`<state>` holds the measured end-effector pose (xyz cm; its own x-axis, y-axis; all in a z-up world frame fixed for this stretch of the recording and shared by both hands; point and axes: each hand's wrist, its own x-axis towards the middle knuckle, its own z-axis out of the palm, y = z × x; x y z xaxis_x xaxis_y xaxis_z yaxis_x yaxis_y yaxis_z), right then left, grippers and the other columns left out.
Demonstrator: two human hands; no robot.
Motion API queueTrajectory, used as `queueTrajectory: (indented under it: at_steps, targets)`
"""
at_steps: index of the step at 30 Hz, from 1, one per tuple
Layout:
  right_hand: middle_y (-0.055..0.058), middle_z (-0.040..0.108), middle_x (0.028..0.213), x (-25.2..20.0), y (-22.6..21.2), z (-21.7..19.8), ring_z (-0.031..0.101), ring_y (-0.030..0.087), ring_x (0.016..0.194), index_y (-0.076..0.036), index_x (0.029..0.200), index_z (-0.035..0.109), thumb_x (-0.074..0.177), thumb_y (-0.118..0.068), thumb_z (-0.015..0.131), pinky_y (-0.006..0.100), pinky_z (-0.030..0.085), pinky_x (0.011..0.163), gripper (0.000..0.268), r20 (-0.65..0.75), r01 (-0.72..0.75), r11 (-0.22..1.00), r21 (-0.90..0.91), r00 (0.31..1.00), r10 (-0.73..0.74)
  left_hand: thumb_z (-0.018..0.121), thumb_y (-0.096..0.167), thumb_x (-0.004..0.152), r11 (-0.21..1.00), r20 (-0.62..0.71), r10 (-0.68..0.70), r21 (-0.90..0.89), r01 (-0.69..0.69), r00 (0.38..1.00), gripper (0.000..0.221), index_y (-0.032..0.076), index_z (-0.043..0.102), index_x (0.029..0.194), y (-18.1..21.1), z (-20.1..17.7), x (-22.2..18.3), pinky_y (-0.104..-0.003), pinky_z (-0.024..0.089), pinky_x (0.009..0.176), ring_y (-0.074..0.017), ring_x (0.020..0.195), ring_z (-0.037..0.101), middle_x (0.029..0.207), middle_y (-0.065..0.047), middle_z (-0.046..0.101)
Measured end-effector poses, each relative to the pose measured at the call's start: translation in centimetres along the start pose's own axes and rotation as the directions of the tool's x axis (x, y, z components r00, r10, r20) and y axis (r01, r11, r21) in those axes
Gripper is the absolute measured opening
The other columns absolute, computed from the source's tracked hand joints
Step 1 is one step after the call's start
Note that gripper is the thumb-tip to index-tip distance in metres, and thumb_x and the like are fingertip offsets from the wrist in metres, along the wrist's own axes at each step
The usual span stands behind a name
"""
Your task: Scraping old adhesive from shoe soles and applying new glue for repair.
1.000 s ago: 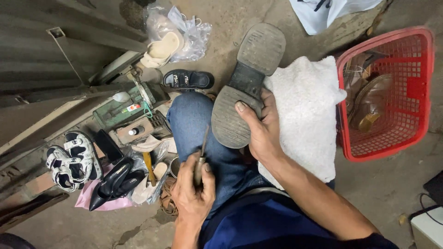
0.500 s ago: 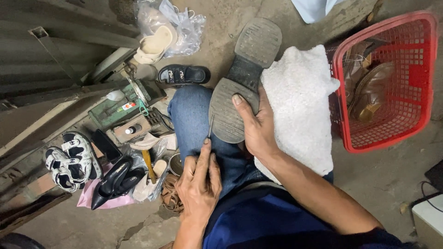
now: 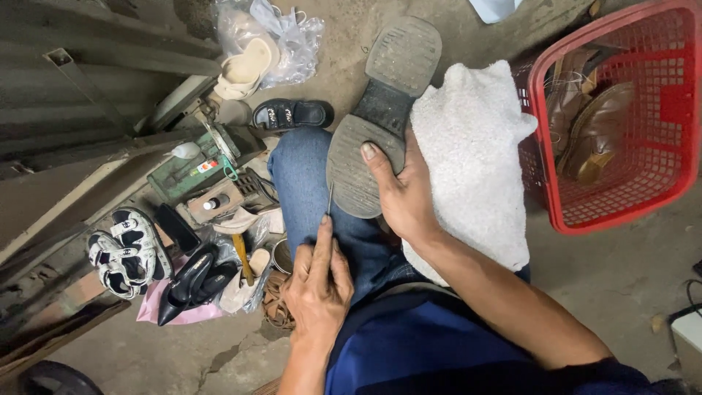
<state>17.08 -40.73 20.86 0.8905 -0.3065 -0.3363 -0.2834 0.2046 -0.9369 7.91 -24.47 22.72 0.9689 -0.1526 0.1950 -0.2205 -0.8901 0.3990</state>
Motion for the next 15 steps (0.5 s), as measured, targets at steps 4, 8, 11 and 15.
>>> queueTrajectory:
  at_steps: [4, 8, 11, 15]
  targets:
    - [0.01, 0.065, 0.131, 0.5, 0.0, -0.2, 0.062, 0.021, 0.125, -0.007, 0.144, 0.047, 0.103, -0.028, 0.059, 0.034, 0.049, 0.11, 0.048, 0.017, 0.059, 0.997, -0.05, 0.998, -0.059, 0.065, 0.009, 0.104, 0.998, -0.074, 0.063, 0.032, -0.061, 0.995, 0.035, 0.012, 0.066, 0.139, -0.1, 1.0, 1.0, -0.033, 0.04, 0.043, -0.0153, 0.052, 0.041, 0.078, 0.0, 0.044]
    - [0.011, 0.065, 0.131, 0.7, 0.0, 0.0, 0.062, 0.023, 0.126, -0.005, 0.143, 0.048, 0.103, -0.027, 0.059, 0.034, 0.049, 0.111, 0.046, 0.006, 0.072, 0.995, -0.07, 0.997, -0.072, 0.064, 0.009, 0.103, 0.998, -0.064, 0.048, 0.038, -0.046, 0.997, 0.038, 0.013, 0.065, 0.141, -0.2, 1.5, 1.5, -0.035, 0.047, 0.045, -0.0175, 0.054, 0.043, 0.08, 0.0, 0.044]
    - [0.025, 0.059, 0.137, 0.6, 0.4, 0.5, 0.048, 0.028, 0.136, 0.003, 0.145, 0.047, 0.106, -0.025, 0.065, 0.054, 0.038, 0.116, 0.052, -0.047, 0.137, 0.988, -0.07, 0.989, -0.14, 0.062, 0.014, 0.099, 0.998, -0.144, 0.01, -0.065, -0.019, 0.989, 0.033, 0.017, 0.076, 0.128, 0.1, 0.5, 2.6, -0.033, 0.051, 0.045, -0.0233, 0.047, 0.057, 0.066, -0.002, 0.054]
    - [0.03, 0.049, 0.147, 0.3, 0.9, 0.1, 0.039, 0.031, 0.143, 0.006, 0.149, 0.042, 0.105, -0.029, 0.07, 0.053, 0.03, 0.123, 0.063, -0.102, 0.111, 0.982, -0.15, 0.987, -0.127, 0.069, 0.009, 0.097, 0.937, -0.111, -0.192, -0.315, 0.148, 0.975, 0.027, 0.001, 0.075, 0.122, -3.1, -2.0, 0.2, -0.039, 0.056, 0.067, -0.0366, 0.078, 0.07, 0.087, -0.02, 0.07]
